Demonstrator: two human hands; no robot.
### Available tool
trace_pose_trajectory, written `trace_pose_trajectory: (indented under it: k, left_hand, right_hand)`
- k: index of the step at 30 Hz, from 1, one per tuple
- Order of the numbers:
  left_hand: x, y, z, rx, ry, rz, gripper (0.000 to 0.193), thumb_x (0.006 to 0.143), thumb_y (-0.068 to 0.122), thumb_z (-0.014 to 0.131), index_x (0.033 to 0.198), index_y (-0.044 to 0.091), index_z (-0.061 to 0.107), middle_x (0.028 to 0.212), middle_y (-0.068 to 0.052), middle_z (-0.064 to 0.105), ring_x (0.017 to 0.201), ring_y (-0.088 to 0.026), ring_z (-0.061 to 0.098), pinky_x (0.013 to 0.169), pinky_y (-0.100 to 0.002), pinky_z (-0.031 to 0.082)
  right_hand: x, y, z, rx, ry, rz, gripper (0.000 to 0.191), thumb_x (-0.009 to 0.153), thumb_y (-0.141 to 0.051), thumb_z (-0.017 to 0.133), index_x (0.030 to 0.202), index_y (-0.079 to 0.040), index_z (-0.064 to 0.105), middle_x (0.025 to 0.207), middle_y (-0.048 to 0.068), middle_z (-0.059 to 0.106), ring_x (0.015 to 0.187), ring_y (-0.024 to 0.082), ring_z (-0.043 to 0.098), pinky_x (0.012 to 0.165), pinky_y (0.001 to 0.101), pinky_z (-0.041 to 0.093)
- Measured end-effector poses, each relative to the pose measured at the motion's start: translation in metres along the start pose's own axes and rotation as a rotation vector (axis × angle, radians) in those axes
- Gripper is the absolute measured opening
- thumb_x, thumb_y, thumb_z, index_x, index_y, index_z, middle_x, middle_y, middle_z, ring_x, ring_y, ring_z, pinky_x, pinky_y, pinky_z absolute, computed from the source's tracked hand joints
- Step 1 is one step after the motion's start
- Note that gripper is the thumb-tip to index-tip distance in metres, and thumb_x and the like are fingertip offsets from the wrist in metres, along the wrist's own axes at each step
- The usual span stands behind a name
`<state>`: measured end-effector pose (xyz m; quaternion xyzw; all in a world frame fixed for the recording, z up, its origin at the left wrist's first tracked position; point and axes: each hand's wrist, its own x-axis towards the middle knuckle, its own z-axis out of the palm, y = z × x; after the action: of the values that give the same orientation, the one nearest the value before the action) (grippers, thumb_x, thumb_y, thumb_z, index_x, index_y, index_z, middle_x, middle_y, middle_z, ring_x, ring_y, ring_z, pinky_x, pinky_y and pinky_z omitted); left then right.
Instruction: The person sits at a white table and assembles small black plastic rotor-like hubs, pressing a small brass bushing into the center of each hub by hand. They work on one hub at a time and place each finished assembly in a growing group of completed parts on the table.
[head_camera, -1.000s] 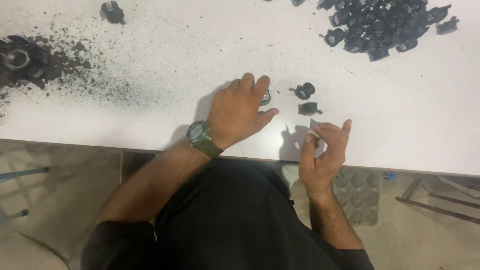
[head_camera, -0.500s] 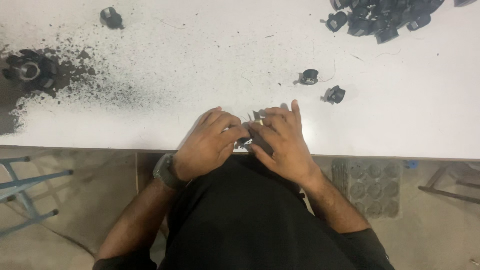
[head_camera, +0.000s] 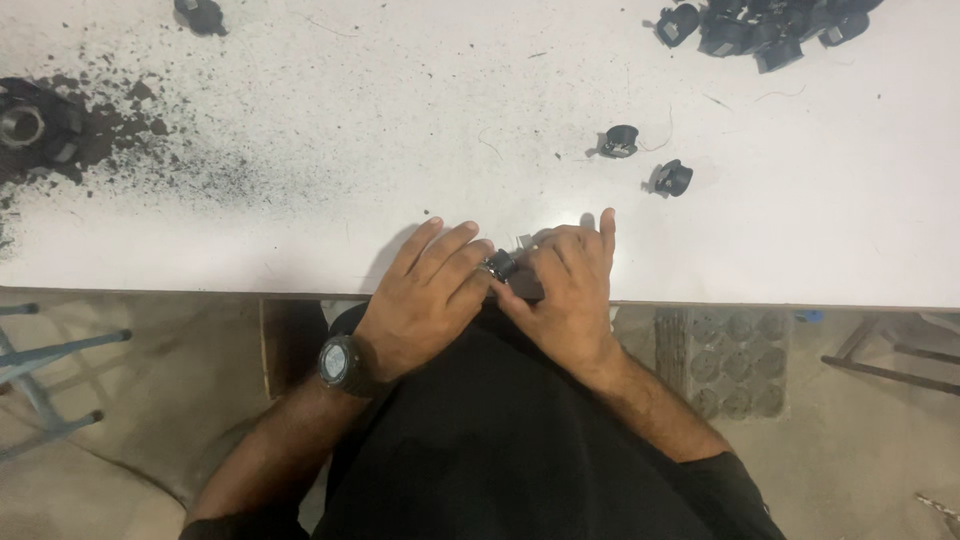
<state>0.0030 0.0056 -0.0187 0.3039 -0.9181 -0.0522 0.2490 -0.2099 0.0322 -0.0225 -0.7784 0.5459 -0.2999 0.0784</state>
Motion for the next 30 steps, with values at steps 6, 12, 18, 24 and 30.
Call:
trace_pose_trajectory:
  k: [6,12,18,24,30]
  left_hand:
    - [-0.009,0.007,0.008,-0.061,0.137,-0.186,0.021,0.088,0.016,0.080,0.104,0.008,0.070,0.132,-0.012,0.061,0.135,-0.030,0.052,0.121,-0.056,0.035]
    - [-0.012,0.010,0.017,-0.097,0.222,-0.259,0.018,0.087,0.014,0.083,0.100,0.011,0.071,0.133,-0.006,0.061,0.137,-0.026,0.052,0.124,-0.056,0.033]
    - [-0.014,0.010,0.017,-0.169,0.236,-0.242,0.017,0.085,0.009,0.082,0.098,0.011,0.071,0.133,-0.006,0.061,0.138,-0.027,0.052,0.126,-0.055,0.032]
    - [-0.015,0.008,0.018,-0.129,0.230,-0.194,0.017,0.085,0.010,0.082,0.098,0.012,0.070,0.132,-0.006,0.062,0.139,-0.026,0.050,0.126,-0.054,0.031]
    - [-0.016,0.008,0.019,0.028,0.231,-0.105,0.012,0.093,0.011,0.081,0.096,0.012,0.070,0.131,-0.005,0.062,0.140,-0.025,0.050,0.126,-0.056,0.030]
  right_hand:
    - [-0.018,0.000,-0.003,0.082,0.129,-0.138,0.033,0.082,-0.013,0.085,0.111,-0.007,0.071,0.103,0.008,0.059,0.113,0.030,0.058,0.126,0.0658,0.013]
    - [-0.028,0.002,0.015,0.231,0.084,-0.176,0.033,0.086,-0.001,0.077,0.113,-0.003,0.057,0.101,0.009,0.065,0.113,0.028,0.063,0.127,0.0663,0.012]
    - [-0.027,-0.001,0.018,0.208,0.109,-0.159,0.033,0.086,0.002,0.078,0.110,-0.005,0.057,0.097,0.008,0.065,0.110,0.027,0.066,0.128,0.0645,0.018]
    - [-0.024,-0.001,0.016,0.215,0.124,-0.172,0.034,0.083,0.003,0.079,0.108,-0.007,0.057,0.096,0.008,0.066,0.111,0.027,0.066,0.128,0.0639,0.018]
    - [-0.024,0.000,0.016,0.228,0.096,-0.176,0.037,0.080,0.005,0.081,0.107,-0.008,0.058,0.094,0.007,0.065,0.111,0.027,0.066,0.128,0.0637,0.017]
